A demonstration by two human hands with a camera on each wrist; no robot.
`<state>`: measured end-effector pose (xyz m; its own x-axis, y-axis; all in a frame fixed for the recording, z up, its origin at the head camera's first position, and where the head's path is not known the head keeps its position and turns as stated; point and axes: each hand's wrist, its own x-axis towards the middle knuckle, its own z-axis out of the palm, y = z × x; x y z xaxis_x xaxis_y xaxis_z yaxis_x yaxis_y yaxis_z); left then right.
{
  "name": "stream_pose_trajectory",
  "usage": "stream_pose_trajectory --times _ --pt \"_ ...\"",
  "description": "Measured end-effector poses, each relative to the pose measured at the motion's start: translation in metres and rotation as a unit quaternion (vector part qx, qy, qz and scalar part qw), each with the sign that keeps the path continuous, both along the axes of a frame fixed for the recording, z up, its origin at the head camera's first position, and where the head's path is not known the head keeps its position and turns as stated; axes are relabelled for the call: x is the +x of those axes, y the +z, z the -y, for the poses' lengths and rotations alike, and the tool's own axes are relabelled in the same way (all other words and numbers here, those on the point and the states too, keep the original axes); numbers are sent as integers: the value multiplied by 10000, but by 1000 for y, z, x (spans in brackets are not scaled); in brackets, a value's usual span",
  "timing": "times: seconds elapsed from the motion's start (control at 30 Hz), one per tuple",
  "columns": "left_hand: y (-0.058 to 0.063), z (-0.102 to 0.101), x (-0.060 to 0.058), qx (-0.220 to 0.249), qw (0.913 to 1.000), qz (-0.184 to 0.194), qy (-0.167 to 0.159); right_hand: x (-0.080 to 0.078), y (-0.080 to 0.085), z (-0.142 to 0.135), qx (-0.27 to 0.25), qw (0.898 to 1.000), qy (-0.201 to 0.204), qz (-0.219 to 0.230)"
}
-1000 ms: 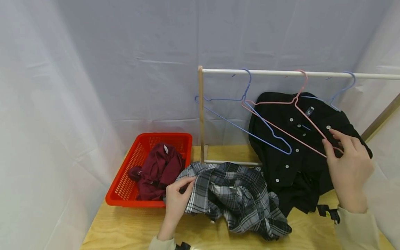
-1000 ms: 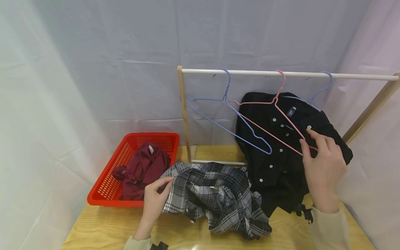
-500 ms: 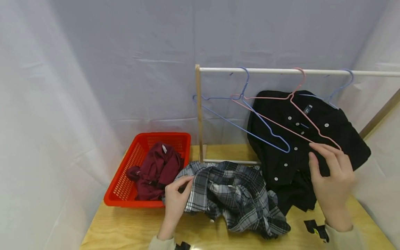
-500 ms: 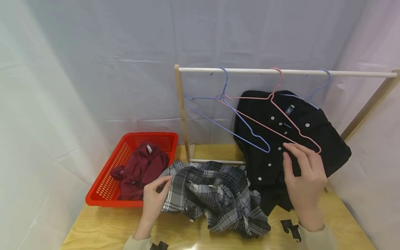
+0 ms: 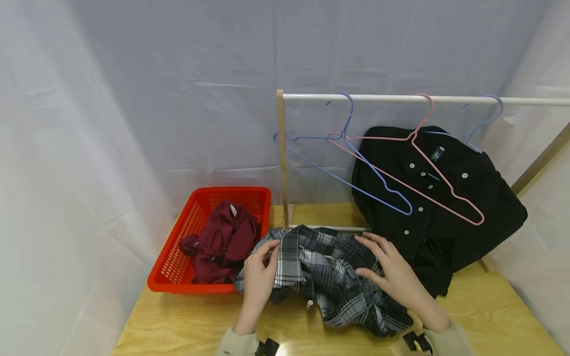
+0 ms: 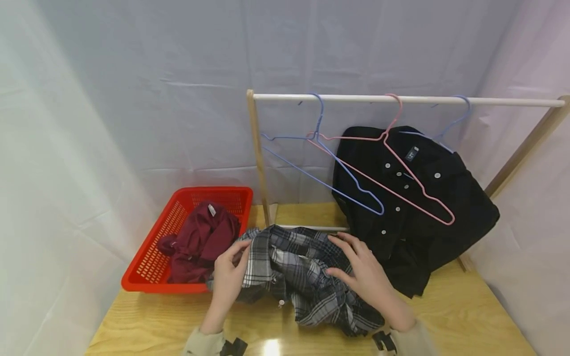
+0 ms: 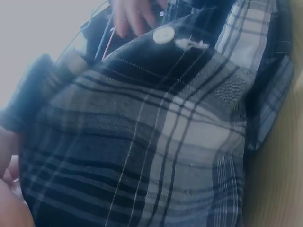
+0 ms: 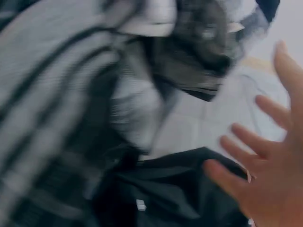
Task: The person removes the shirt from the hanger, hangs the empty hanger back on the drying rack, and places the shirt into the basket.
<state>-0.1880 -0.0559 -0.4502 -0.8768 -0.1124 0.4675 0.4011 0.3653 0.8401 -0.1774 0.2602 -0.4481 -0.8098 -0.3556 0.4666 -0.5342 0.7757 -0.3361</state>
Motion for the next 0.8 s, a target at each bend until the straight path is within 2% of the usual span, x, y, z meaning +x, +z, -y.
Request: stream_pose_trajectory --times 0.1,0.23,0.3,0.37,0.47,0.57,0.63,0.7,0.8 --pt "-3 -9 -2 -111 9998 147 -91 -3 -15 0 299 9962 -38 818" --pt "-13 -21 -6 -792 9965 69 -269 -6 -29 2 453 9908 -103 1273" --pt "-19 -26 -8 -1350 9904 -119 -274 -8 -33 5 481 9890 -92 1392" --pt "-23 -28 -12 -1924 9806 -349 -166 -9 -37 7 503 9877 -72 1478" --pt "-27 -28 -17 -2449 9689 -333 -128 -10 -41 9 480 9856 -137 1613" --pt "-29 -28 -20 -2674 9629 105 -341 -10 -44 11 450 9817 -299 1827" --pt "-32 -28 -22 -2663 9596 669 -607 -11 -47 12 420 9772 -351 2050" --pt "-37 -30 -22 -2659 9510 1310 -874 -12 -50 14 415 9722 -331 2281" --pt "-48 -33 -20 -2684 9308 2184 -1178 -13 -53 18 335 9664 -197 2539"
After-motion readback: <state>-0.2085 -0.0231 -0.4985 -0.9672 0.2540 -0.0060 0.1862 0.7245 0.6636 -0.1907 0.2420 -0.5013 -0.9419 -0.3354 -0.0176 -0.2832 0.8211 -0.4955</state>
